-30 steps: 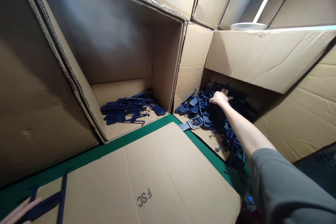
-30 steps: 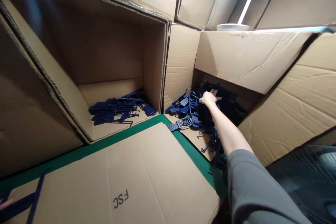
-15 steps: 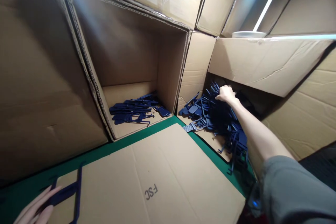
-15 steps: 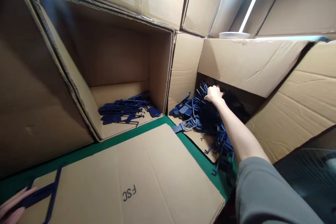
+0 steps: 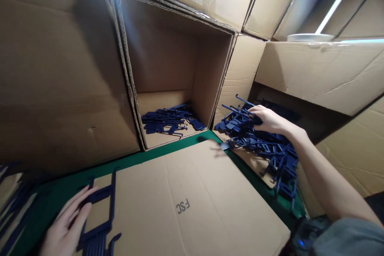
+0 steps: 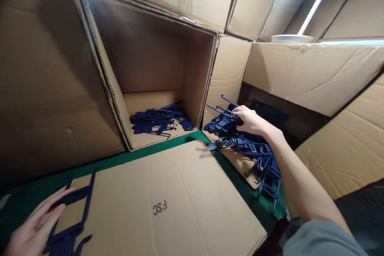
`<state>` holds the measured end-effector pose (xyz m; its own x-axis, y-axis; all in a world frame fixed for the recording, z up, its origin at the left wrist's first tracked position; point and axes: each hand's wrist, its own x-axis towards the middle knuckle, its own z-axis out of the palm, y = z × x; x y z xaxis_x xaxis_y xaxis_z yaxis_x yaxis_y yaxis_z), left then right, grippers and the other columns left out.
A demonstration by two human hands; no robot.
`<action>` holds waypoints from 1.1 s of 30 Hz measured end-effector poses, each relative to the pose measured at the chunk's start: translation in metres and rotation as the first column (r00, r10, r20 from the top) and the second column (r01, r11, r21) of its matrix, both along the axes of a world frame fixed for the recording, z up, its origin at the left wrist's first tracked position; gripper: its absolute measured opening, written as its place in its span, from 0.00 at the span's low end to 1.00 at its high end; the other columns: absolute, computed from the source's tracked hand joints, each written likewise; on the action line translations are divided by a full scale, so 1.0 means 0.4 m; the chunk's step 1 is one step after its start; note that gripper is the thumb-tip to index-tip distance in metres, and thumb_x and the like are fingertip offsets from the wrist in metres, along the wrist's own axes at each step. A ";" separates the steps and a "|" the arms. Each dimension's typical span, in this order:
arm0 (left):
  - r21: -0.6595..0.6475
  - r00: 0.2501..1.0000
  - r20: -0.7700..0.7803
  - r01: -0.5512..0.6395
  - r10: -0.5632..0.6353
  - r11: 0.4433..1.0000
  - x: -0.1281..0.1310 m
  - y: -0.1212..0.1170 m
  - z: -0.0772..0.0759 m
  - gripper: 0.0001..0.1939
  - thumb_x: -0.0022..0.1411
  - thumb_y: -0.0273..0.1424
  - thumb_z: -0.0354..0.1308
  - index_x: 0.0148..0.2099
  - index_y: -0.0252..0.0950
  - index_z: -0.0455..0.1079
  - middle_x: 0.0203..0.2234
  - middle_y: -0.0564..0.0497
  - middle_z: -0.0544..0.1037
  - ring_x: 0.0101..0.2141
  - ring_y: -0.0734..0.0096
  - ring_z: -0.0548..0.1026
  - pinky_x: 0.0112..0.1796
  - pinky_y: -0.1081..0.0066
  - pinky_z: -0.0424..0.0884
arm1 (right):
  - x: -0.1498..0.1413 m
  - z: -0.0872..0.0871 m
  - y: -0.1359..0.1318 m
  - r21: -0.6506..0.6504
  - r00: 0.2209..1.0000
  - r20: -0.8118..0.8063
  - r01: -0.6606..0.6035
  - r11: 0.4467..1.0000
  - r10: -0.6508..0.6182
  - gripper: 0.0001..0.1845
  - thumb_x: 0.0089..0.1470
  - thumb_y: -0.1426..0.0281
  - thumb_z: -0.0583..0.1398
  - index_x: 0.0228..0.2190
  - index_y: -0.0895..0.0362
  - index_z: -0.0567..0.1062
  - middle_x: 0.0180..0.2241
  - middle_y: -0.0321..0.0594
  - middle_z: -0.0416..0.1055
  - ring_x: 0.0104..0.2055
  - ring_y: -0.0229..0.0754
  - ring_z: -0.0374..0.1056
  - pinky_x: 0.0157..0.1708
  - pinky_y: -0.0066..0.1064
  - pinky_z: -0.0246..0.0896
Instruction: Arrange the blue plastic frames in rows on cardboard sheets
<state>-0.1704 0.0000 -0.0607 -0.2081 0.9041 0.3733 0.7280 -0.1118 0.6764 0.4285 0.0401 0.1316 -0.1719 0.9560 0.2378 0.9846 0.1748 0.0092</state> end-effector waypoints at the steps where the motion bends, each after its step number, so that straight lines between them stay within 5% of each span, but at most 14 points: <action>1: -0.043 0.998 0.061 0.026 -0.024 0.999 0.004 -0.004 0.007 0.22 0.59 0.48 0.47 0.49 0.45 0.71 0.55 0.55 0.70 0.56 0.59 0.68 0.54 0.59 0.65 | -0.027 0.006 -0.003 -0.020 0.997 -0.023 -0.069 0.997 0.068 0.19 0.38 0.74 0.61 0.37 0.56 0.76 0.49 0.46 0.68 0.55 0.53 0.60 0.53 0.42 0.59; 5: -0.088 0.983 0.177 0.069 -0.053 0.994 0.020 -0.018 0.034 0.22 0.57 0.46 0.50 0.48 0.40 0.71 0.56 0.49 0.69 0.59 0.55 0.63 0.58 0.56 0.56 | -0.176 0.019 0.023 -0.087 0.918 -0.070 -0.396 0.914 0.391 0.17 0.41 0.75 0.60 0.37 0.55 0.76 0.50 0.44 0.68 0.53 0.50 0.61 0.53 0.41 0.59; 9: -0.080 0.981 0.184 0.081 -0.066 0.993 0.025 -0.023 0.040 0.21 0.58 0.44 0.50 0.49 0.40 0.71 0.56 0.49 0.68 0.59 0.54 0.62 0.58 0.57 0.56 | -0.344 -0.034 0.132 -0.083 0.772 0.011 -0.632 0.770 0.635 0.14 0.44 0.76 0.60 0.37 0.60 0.75 0.51 0.50 0.66 0.54 0.51 0.59 0.51 0.45 0.57; 13: -0.099 0.979 0.192 0.091 -0.071 0.991 0.016 -0.023 0.027 0.21 0.59 0.45 0.50 0.50 0.40 0.70 0.58 0.48 0.66 0.60 0.54 0.61 0.58 0.56 0.58 | -0.476 -0.125 0.266 -0.131 0.706 0.156 -0.678 0.723 0.691 0.18 0.45 0.78 0.59 0.41 0.62 0.73 0.52 0.53 0.65 0.56 0.52 0.56 0.49 0.48 0.54; 19: -0.077 0.979 0.180 0.109 -0.094 0.991 0.010 -0.024 0.018 0.22 0.59 0.47 0.50 0.50 0.41 0.70 0.58 0.48 0.66 0.60 0.54 0.61 0.58 0.57 0.59 | -0.553 -0.233 0.375 -0.075 0.730 0.253 -0.640 0.765 0.635 0.28 0.46 0.73 0.63 0.50 0.62 0.67 0.59 0.57 0.56 0.62 0.56 0.46 0.56 0.54 0.42; 23: -0.093 0.982 0.174 0.090 -0.073 0.992 0.019 -0.029 0.032 0.22 0.59 0.47 0.50 0.49 0.41 0.70 0.58 0.48 0.66 0.60 0.54 0.61 0.57 0.58 0.62 | -0.550 -0.268 0.373 -0.051 0.678 0.214 -0.711 0.701 0.703 0.37 0.47 0.62 0.65 0.56 0.59 0.62 0.63 0.56 0.50 0.65 0.58 0.40 0.57 0.54 0.39; 26: -0.106 0.982 0.172 0.091 -0.072 0.990 0.027 -0.032 0.048 0.23 0.59 0.48 0.49 0.49 0.41 0.69 0.58 0.48 0.66 0.60 0.55 0.61 0.58 0.58 0.60 | -0.504 -0.241 0.324 0.006 0.691 0.113 -0.719 0.695 0.714 0.36 0.51 0.58 0.62 0.57 0.59 0.61 0.62 0.55 0.53 0.64 0.55 0.45 0.57 0.50 0.45; 30: -0.145 0.989 0.138 0.070 -0.050 0.987 0.023 -0.029 0.044 0.23 0.60 0.48 0.48 0.50 0.42 0.69 0.58 0.50 0.66 0.59 0.55 0.62 0.58 0.58 0.58 | -0.340 -0.143 0.190 0.097 0.821 -0.088 -0.557 0.825 0.565 0.28 0.56 0.61 0.57 0.56 0.57 0.62 0.57 0.50 0.63 0.58 0.50 0.59 0.54 0.44 0.54; 33: -0.104 0.999 0.017 0.053 -0.051 0.993 0.002 -0.018 0.016 0.22 0.62 0.48 0.46 0.51 0.44 0.68 0.57 0.52 0.67 0.58 0.57 0.65 0.57 0.60 0.61 | -0.156 -0.106 0.056 -0.002 0.949 -0.129 -0.290 0.957 0.287 0.35 0.52 0.62 0.61 0.59 0.55 0.60 0.56 0.48 0.64 0.57 0.51 0.60 0.55 0.42 0.56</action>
<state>-0.1694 -0.0071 -0.0544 -0.1641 0.9476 0.2740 0.7133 -0.0778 0.6965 0.3663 0.0625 0.0891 -0.4112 0.8749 0.2560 0.8849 0.4505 -0.1182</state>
